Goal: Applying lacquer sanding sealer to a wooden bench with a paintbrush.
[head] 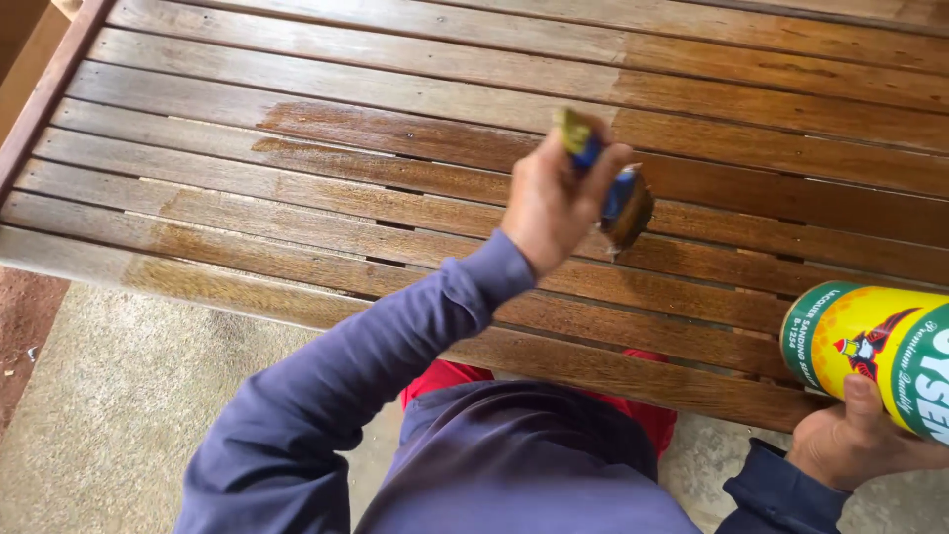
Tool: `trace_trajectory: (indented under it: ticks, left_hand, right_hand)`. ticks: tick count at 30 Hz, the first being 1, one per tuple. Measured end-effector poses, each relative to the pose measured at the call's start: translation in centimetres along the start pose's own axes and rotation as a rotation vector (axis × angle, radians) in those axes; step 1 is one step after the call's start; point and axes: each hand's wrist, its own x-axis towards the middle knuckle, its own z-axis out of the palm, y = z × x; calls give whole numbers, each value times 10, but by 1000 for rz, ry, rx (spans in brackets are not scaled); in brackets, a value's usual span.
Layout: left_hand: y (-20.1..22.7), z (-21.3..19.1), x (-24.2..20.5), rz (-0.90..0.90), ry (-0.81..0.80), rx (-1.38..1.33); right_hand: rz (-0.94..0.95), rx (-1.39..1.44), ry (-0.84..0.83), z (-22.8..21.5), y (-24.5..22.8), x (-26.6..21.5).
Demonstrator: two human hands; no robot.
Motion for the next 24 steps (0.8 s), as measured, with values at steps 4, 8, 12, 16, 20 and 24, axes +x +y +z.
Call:
trace_trajectory:
  ticks: [4, 8, 12, 16, 20, 24]
  left_hand:
    - [-43, -64, -12, -120, 131, -5]
    - [-99, -222, -24, -29, 99, 239]
    - [-53, -370, -22, 38, 110, 765]
    - [-30, -397, 1, 35, 160, 863]
    - [-95, -354, 24, -16, 92, 1088]
    - [-72, -250, 23, 217, 3, 905]
  right_hand:
    - [-4, 39, 0, 1, 1, 1]
    - [32, 62, 41, 7, 1, 4]
    - [28, 69, 27, -3, 7, 0]
    - [18, 75, 6, -5, 11, 0]
    - [48, 60, 3, 8, 0, 2]
    - [108, 39, -17, -3, 10, 2]
